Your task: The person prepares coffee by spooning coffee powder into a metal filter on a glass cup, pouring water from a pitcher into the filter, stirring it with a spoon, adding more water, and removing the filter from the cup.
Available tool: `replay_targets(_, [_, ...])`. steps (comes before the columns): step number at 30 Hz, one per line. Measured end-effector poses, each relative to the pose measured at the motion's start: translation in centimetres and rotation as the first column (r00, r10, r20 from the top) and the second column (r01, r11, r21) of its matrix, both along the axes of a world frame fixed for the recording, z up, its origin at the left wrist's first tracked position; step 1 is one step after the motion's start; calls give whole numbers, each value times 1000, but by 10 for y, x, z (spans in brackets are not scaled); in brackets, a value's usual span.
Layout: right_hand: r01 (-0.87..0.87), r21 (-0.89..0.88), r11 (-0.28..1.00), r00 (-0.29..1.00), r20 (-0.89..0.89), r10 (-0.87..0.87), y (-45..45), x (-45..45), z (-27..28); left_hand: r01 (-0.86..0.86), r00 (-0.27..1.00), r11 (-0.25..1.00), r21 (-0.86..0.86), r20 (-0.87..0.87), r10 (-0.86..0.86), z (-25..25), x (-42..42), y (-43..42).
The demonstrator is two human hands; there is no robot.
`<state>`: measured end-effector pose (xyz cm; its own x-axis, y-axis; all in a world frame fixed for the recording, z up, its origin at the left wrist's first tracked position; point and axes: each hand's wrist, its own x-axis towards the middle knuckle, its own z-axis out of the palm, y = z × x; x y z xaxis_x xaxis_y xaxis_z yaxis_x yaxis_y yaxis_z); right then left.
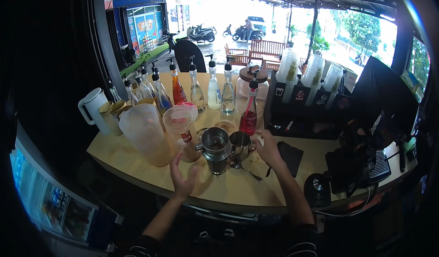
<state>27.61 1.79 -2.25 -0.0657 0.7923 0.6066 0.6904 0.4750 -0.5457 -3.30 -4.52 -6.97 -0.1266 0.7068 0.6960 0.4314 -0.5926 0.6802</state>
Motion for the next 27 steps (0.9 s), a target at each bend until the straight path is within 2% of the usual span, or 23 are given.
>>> replay_targets(1, [51,-101,994,998,-42,-56,-3,2,-12,122,993,991,55,-12,-121,14,9,1])
replay_targets(2, [49,-103,993,998,-43,-54,-4,4,-22,154,988,985,84,-14,-153,27,16,5])
replay_targets(3, [-43,-224,974,967,-254,-15,-5,0,-27,152,988,985,84,-17,-151,37,23,11])
replay_targets(4, [-159,-317,935,889,-458,-5,-6,-4,-29,237,970,971,41,40,-238,47,29,17])
replay_targets(6, [-203,-321,925,858,-514,10,-9,-7,-31,388,914,922,-18,141,-381,55,37,32])
replay_targets(8, [-241,-326,914,822,-569,13,-7,-2,-41,427,896,904,-23,146,-420,54,39,44])
replay_targets(9, [-313,-301,901,784,-618,66,-1,1,-47,465,876,885,-26,156,-456,56,39,46])
replay_targets(10, [-385,-270,883,739,-663,119,3,3,-54,467,876,884,-28,149,-458,57,38,47])
replay_targets(11, [-386,-264,884,734,-668,121,6,5,-62,449,891,889,-94,118,-438,58,37,47])
replay_targets(13, [-364,-147,920,594,-797,107,2,1,-58,425,905,891,-158,79,-418,64,34,48])
replay_targets(17, [-279,-82,957,640,-759,121,-4,8,-29,412,909,886,-214,20,-417,62,30,52])
replay_targets(20, [-369,0,929,632,-734,251,-8,18,-4,418,906,885,-204,19,-424,65,31,51])
replay_targets(25, [-405,-2,914,685,-664,302,-30,9,71,434,901,889,-145,99,-423,55,35,54])
replay_targets(27, [-382,-65,922,795,-531,292,-35,5,94,464,883,876,-135,145,-446,53,35,56])
